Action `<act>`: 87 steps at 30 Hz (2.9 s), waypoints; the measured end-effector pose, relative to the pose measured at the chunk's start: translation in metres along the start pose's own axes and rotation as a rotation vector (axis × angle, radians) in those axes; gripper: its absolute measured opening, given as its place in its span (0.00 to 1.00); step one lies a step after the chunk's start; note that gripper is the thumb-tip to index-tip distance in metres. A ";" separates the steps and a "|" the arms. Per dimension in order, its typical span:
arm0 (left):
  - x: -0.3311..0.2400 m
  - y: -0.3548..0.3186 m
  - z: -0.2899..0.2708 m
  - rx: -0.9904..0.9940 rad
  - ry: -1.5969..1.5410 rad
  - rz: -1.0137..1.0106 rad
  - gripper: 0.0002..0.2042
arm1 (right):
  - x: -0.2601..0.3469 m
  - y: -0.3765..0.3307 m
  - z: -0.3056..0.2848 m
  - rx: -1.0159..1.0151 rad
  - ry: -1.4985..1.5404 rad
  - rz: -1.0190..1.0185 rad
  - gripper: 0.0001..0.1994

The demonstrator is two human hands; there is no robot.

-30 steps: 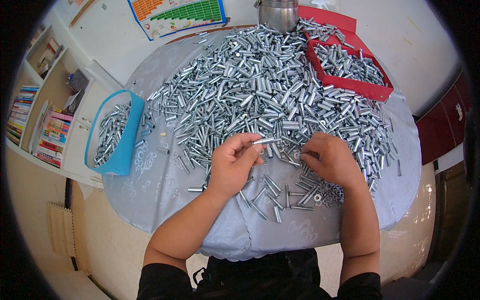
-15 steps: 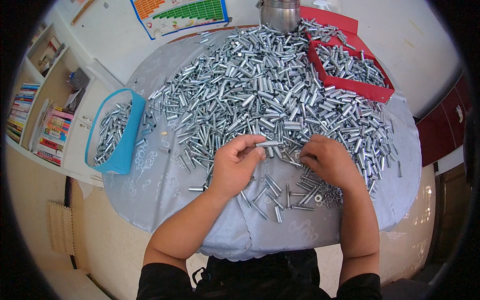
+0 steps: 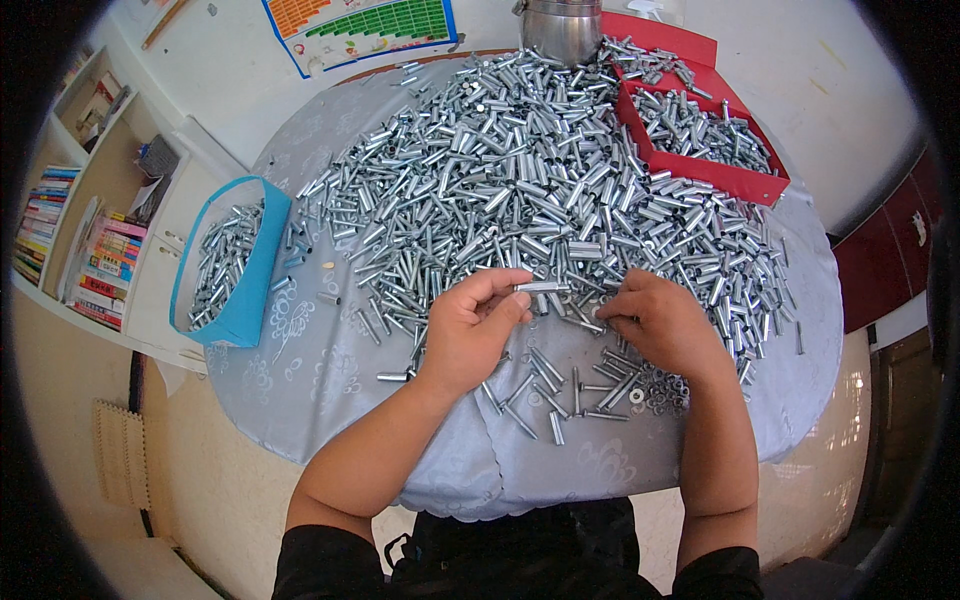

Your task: The person repeatedly picks up a metal bolt and a small washer from a large pile on a table, threads the washer onto the bolt, and places the assembled pair back onto the table. The task involves continuous manual handling of small hardware components without the use of tools.

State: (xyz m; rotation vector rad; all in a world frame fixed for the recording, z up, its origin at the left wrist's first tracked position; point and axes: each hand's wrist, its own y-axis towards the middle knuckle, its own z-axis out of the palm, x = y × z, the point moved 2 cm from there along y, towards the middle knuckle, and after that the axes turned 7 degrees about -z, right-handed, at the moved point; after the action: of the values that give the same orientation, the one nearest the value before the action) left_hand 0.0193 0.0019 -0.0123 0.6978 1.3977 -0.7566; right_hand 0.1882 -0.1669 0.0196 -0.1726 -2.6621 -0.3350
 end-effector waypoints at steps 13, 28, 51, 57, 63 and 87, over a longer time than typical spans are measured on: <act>0.000 0.000 0.000 0.007 -0.012 -0.012 0.10 | -0.007 0.002 -0.004 0.012 0.208 0.061 0.05; -0.003 -0.001 0.002 0.096 -0.017 -0.018 0.11 | 0.004 0.011 0.008 -0.274 1.004 0.311 0.03; -0.001 -0.001 0.002 0.101 -0.056 -0.041 0.12 | 0.005 0.013 0.012 -0.355 0.919 0.301 0.07; -0.003 -0.002 0.003 0.114 -0.022 -0.041 0.11 | 0.012 0.013 0.017 -0.376 0.946 0.325 0.06; -0.004 -0.003 0.003 0.105 -0.027 -0.046 0.11 | 0.012 0.012 0.017 -0.367 0.682 0.289 0.06; -0.003 -0.002 0.003 0.142 -0.076 -0.054 0.11 | 0.013 0.014 0.017 -0.267 1.089 0.232 0.04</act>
State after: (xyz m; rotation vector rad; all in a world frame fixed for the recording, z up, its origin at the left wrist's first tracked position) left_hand 0.0196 -0.0011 -0.0090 0.7359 1.3067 -0.9223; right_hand 0.1722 -0.1484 0.0138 -0.2781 -1.5040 -0.5175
